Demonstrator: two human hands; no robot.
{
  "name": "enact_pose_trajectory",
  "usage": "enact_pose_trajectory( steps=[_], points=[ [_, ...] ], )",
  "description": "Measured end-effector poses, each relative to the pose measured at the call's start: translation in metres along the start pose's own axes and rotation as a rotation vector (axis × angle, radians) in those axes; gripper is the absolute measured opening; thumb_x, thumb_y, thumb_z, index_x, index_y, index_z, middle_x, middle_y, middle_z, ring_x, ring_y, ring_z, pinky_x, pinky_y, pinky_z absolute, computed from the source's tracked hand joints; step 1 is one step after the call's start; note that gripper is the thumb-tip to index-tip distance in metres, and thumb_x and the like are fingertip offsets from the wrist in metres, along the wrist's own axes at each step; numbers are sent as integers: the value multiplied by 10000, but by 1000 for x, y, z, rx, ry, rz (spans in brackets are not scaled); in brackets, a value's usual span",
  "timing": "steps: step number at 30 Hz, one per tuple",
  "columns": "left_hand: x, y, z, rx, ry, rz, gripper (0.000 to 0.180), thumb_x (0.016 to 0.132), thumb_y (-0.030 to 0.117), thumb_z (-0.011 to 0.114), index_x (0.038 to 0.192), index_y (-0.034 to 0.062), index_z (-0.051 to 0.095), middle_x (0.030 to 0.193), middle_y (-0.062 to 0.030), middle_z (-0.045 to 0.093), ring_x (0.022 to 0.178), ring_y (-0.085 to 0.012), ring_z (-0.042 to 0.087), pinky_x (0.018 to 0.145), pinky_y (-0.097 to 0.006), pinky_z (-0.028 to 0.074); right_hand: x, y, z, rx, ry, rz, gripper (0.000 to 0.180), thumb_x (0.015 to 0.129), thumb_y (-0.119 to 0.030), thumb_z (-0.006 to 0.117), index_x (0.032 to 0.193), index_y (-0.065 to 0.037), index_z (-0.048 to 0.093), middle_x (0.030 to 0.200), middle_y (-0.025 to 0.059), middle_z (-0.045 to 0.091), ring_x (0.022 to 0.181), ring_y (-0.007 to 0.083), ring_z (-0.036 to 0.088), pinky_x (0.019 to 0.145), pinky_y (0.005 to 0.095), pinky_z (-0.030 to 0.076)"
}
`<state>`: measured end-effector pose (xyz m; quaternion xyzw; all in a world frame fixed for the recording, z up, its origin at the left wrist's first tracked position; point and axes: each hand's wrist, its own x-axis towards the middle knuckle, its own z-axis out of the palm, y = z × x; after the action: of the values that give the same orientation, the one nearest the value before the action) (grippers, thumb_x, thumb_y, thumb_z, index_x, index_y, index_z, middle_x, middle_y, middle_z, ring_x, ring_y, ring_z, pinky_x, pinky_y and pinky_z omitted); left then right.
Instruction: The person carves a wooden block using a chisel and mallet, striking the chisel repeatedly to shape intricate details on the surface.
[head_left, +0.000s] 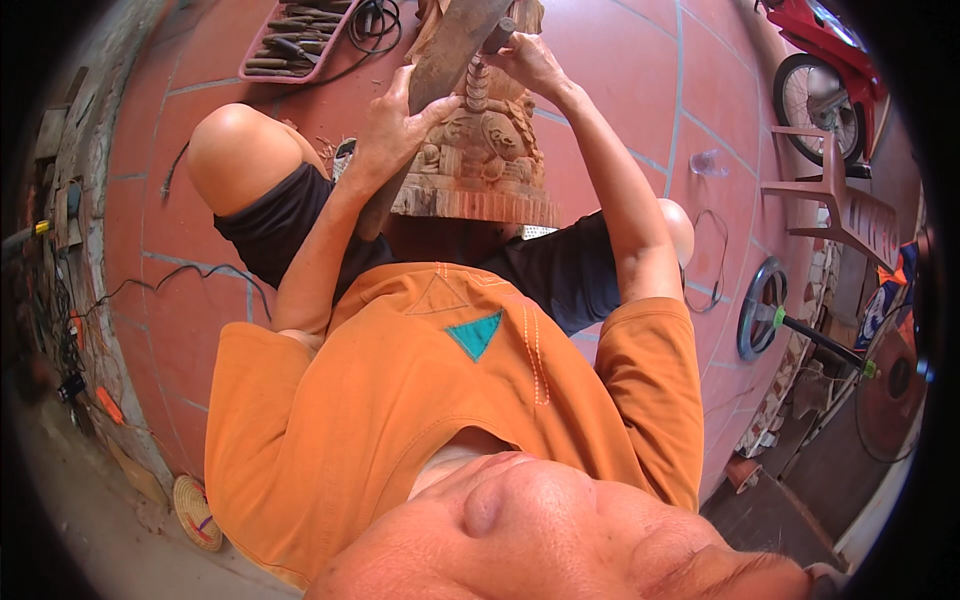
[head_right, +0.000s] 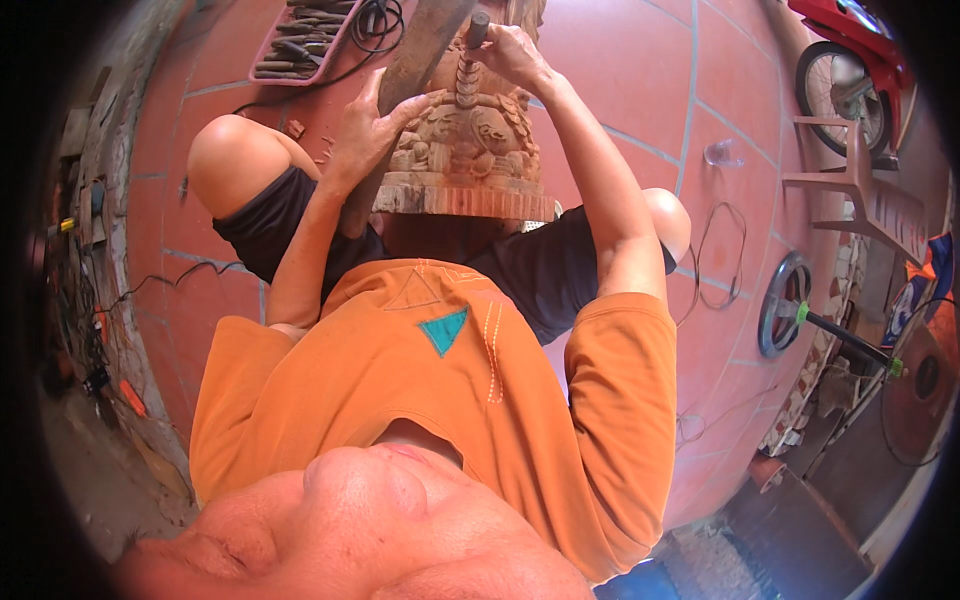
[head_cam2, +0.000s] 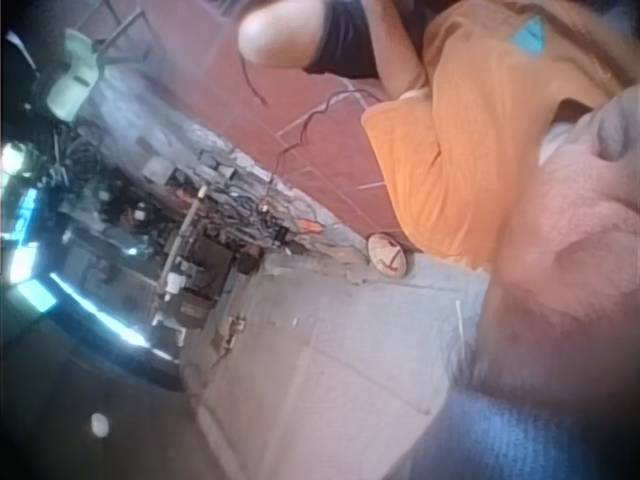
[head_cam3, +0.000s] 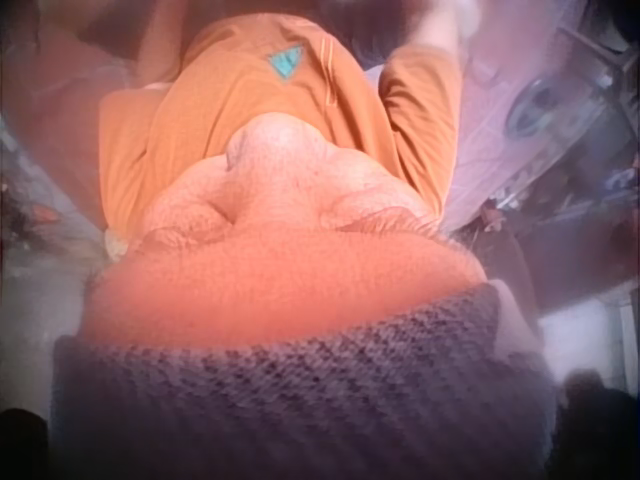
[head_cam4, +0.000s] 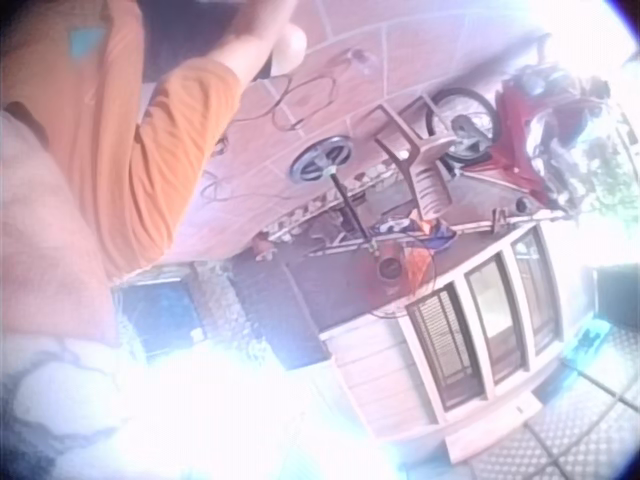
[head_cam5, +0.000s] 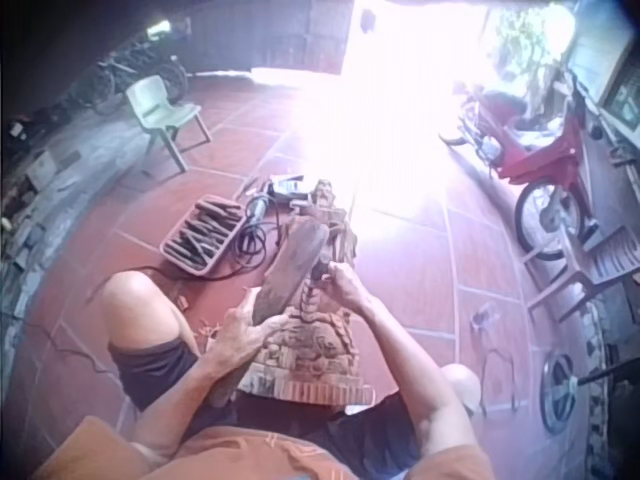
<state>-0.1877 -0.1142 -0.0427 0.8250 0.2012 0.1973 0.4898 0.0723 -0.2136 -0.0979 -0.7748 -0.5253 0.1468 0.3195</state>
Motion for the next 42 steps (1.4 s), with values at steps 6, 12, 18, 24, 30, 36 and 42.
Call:
enact_pose_trajectory(
  steps=[6,12,18,24,30,36,42],
  points=[
    [-2,8,-5,-2,12,46,777,892,484,743,1383,-55,475,1081,-284,711,1049,-390,707,884,-428,551,-4,3,0,-6,8,38,232,897,-249,747,1096,-130,734,994,134,763,964,278,740,842,405,573],
    [-3,11,0,-39,15,60,786,894,475,744,1394,-61,457,1057,-289,715,1041,-388,712,873,-426,557,-2,-4,-2,-98,-23,21,217,913,-257,734,1072,-111,713,1009,137,762,969,290,739,844,422,578],
    [-3,17,1,-64,6,53,786,899,461,744,1408,-55,440,1005,-280,726,983,-373,733,831,-419,570,-4,-4,0,-72,0,18,221,923,-256,729,1087,-110,716,1002,130,766,977,278,741,850,415,580],
    [-3,16,1,-48,-3,44,780,906,449,739,1413,-57,431,970,-276,730,950,-370,740,809,-419,573,-2,-2,-1,-68,-5,11,239,921,-256,727,1118,-120,724,981,131,767,976,271,742,847,405,581],
    [-1,2,4,152,-63,18,791,912,474,719,1417,-58,424,957,-300,719,931,-399,733,806,-438,566,-1,-6,-1,-120,-39,20,238,920,-246,719,1115,-111,730,979,130,767,966,280,742,851,410,577],
    [-3,11,2,-42,31,74,834,906,540,692,1428,-49,418,954,-308,713,911,-422,727,794,-455,562,-1,-9,-2,-76,-42,47,230,923,-233,708,1110,-101,729,996,140,763,965,291,739,862,427,571],
    [0,3,2,109,-88,-68,766,903,462,736,1393,-57,458,993,-294,717,950,-380,732,829,-434,559,-3,-4,-3,-31,-11,48,236,906,-237,731,1100,-102,737,990,125,767,946,269,742,875,403,565]
  ],
)
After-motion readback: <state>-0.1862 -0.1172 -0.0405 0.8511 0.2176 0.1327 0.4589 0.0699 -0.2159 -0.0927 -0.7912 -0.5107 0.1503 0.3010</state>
